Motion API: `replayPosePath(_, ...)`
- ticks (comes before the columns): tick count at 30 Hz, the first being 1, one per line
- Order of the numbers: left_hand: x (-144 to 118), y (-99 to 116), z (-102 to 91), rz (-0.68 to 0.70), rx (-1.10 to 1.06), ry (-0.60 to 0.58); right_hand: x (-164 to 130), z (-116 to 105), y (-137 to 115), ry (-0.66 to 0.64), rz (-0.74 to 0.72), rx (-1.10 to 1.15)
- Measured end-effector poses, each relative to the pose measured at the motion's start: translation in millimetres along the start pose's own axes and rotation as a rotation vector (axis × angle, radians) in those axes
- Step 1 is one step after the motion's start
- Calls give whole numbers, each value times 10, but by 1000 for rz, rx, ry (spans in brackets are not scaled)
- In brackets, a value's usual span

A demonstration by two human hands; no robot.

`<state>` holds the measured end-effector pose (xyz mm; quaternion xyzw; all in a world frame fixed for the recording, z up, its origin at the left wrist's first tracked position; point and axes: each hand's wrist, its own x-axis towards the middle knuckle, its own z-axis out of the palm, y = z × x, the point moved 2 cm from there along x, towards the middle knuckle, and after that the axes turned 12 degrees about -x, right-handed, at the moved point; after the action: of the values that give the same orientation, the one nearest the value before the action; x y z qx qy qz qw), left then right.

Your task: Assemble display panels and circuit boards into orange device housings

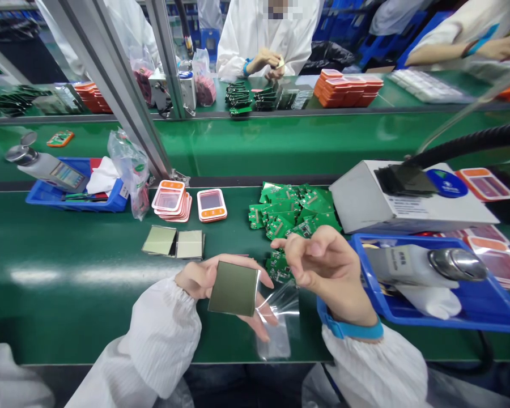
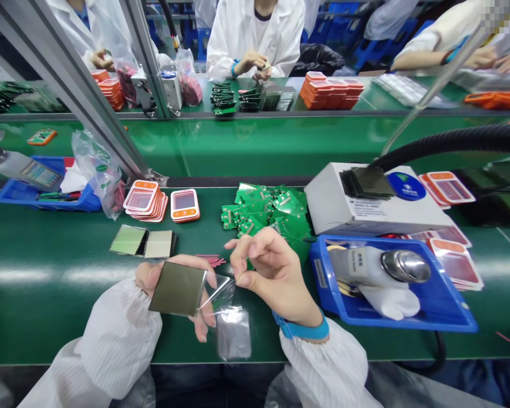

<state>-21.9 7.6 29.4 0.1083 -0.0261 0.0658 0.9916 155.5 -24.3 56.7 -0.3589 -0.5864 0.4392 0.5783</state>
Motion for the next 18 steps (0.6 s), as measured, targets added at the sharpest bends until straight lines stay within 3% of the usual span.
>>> replayPosePath(6, -5, -7, -47, 39, -14, -20, 1, -7, 24, 1, 26, 35)
replayPosePath(12, -5, -5, -66, -29, 57, -40, 8, -35, 68, 36, 63, 87)
replayPosePath(18, -41, -1, -85, 4, 51, 8, 34, -57, 109, 81, 112, 214)
